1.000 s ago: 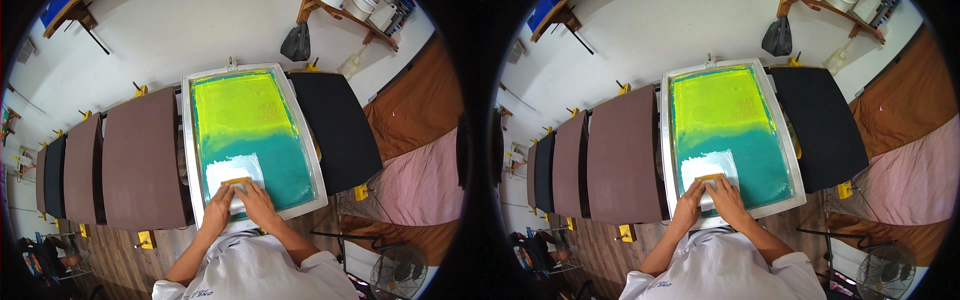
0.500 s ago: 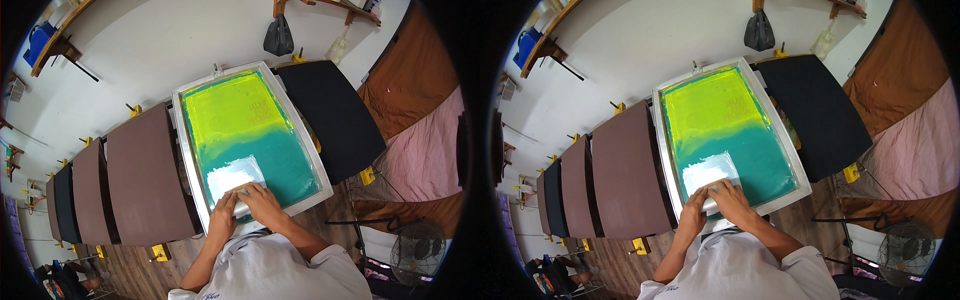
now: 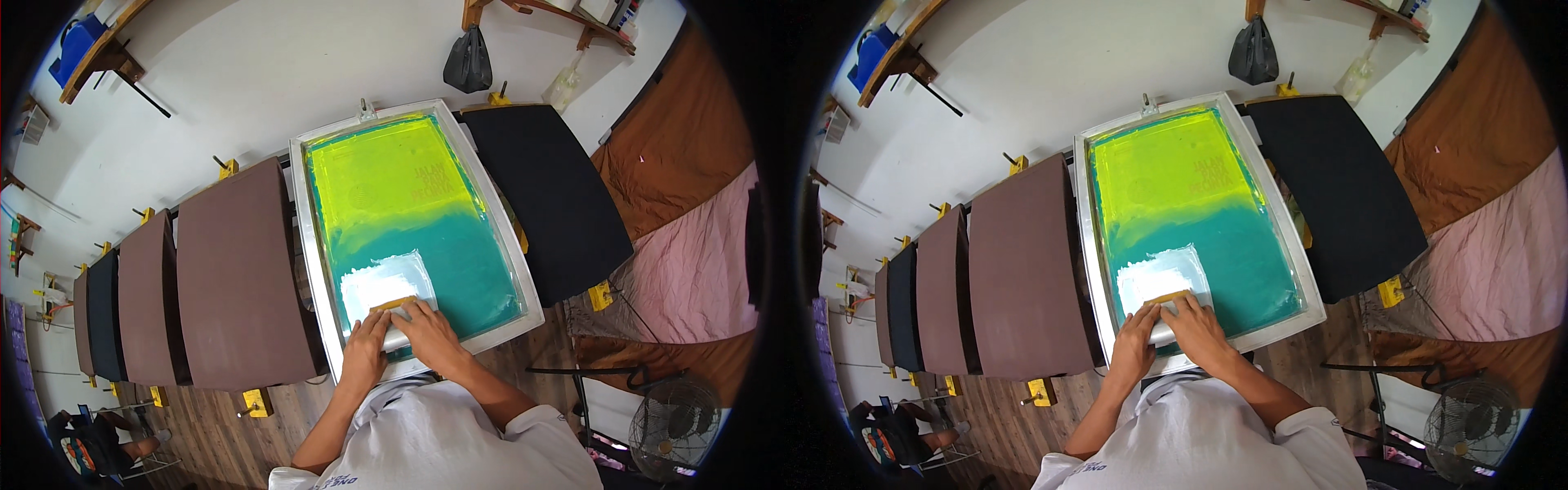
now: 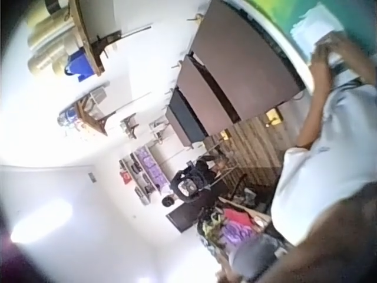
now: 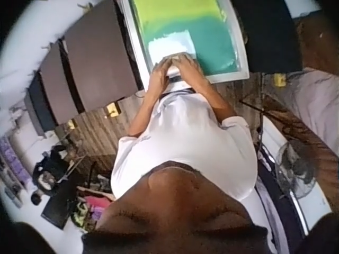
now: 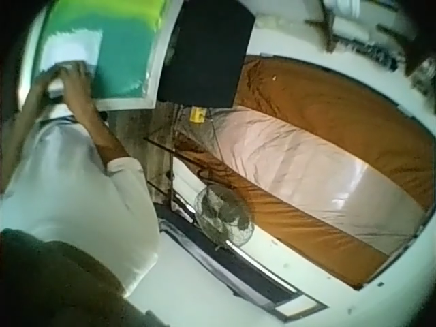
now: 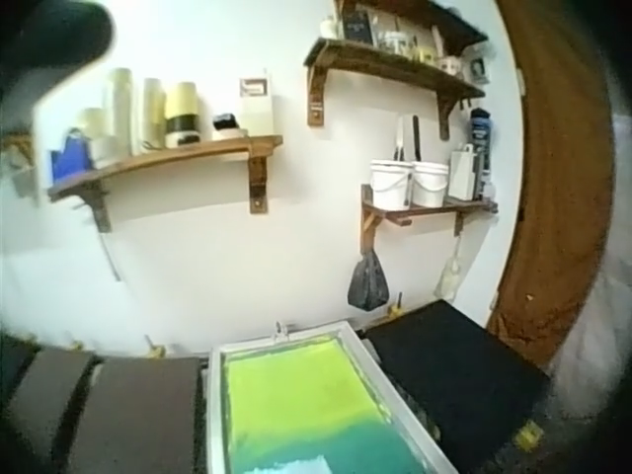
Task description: Applying white ink through a stencil onto a garment using a squeegee on a screen printing press.
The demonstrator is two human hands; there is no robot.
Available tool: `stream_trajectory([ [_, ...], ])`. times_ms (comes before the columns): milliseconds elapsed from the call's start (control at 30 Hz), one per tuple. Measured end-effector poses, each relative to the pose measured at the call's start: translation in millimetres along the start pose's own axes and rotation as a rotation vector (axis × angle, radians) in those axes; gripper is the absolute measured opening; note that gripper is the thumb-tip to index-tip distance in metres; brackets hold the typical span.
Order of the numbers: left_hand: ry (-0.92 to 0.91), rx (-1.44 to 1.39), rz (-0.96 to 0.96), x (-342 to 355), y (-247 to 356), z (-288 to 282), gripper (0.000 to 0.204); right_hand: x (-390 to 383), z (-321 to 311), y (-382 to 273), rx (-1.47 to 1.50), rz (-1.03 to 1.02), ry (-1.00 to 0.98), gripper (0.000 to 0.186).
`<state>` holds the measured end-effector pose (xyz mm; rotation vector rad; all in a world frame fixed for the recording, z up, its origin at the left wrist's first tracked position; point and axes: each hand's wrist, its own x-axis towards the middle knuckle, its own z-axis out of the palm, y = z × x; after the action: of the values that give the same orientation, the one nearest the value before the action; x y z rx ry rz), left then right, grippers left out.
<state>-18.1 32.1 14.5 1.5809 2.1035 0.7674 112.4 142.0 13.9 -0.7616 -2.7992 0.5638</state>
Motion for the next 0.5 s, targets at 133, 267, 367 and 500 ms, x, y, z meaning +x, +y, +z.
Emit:
stream_trajectory([
  [133,-0.072,-0.008,-0.017,-3,9,-9,0.074,3,-19,-4,0.059,0.002,-0.177,0.044],
  [267,0.003,0.048,0.050,0,-3,1,0.075,-3,7,-3,0.037,0.019,0.040,0.043],
  [367,-0.106,-0.005,-0.011,-7,6,-7,0.077,-4,-11,0,0.142,0.001,-0.158,0.044],
  [500,-0.040,0.014,-0.016,-5,9,-7,0.078,-1,-1,-2,0.093,0.025,-0.032,0.042],
])
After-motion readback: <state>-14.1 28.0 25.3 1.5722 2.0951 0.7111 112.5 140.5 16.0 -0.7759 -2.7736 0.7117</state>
